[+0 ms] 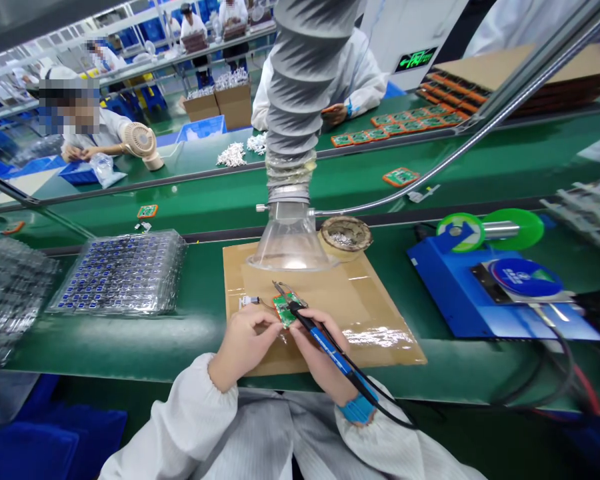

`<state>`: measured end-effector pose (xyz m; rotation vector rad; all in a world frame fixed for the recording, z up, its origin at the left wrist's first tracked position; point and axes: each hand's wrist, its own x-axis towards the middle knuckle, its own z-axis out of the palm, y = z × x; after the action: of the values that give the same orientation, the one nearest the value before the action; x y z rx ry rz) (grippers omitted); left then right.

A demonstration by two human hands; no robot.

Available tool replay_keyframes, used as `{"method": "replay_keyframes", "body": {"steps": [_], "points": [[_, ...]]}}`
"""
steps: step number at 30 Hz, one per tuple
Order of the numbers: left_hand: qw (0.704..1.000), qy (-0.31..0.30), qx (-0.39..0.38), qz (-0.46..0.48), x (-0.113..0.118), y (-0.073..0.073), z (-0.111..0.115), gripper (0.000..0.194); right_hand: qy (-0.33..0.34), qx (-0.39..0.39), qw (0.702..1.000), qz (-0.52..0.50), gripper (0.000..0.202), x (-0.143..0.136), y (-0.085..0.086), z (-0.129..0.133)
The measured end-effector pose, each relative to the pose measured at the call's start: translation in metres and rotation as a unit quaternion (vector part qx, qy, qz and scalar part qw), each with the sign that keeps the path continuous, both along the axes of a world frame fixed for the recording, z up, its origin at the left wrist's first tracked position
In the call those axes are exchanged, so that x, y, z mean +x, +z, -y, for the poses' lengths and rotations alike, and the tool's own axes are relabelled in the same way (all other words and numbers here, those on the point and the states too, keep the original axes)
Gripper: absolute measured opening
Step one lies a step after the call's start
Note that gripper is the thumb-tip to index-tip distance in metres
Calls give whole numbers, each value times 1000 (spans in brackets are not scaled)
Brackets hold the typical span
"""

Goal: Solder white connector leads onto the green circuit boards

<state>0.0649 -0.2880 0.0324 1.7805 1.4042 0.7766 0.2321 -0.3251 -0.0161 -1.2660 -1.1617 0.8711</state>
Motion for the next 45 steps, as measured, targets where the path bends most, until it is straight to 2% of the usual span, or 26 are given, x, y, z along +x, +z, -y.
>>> {"method": "replay_keyframes", "body": {"steps": [2,4,7,11,17,24,34,40,45], "points": [[992,-7,86,-87,-2,-4,-8,14,-19,1,1000,15,25,6,-3,-1],[979,-23,123,-161,-2,-8,-16,13,-35,-3,999,29,26,13,-2,-3],[969,-52,93,-223,-2,-14,-26,15,-52,2,997,54,26,23,3,-6],[964,-62,31,-258,-2,-14,-32,17,-61,6,995,80,26,32,5,-3],[963,-74,8,-260,-3,-11,-37,21,-73,13,994,80,19,45,-4,9],[963,-85,-2,-254,-1,-8,-38,17,-28,36,993,107,7,43,-5,14],[963,-91,-13,-253,-2,-9,-41,17,-11,50,986,161,7,41,-5,9],[960,-128,-21,-250,-5,-7,-46,16,-3,82,978,192,6,40,-2,11],[955,-150,-15,-254,-5,-7,-50,17,-9,88,982,167,7,41,-3,10]]}}
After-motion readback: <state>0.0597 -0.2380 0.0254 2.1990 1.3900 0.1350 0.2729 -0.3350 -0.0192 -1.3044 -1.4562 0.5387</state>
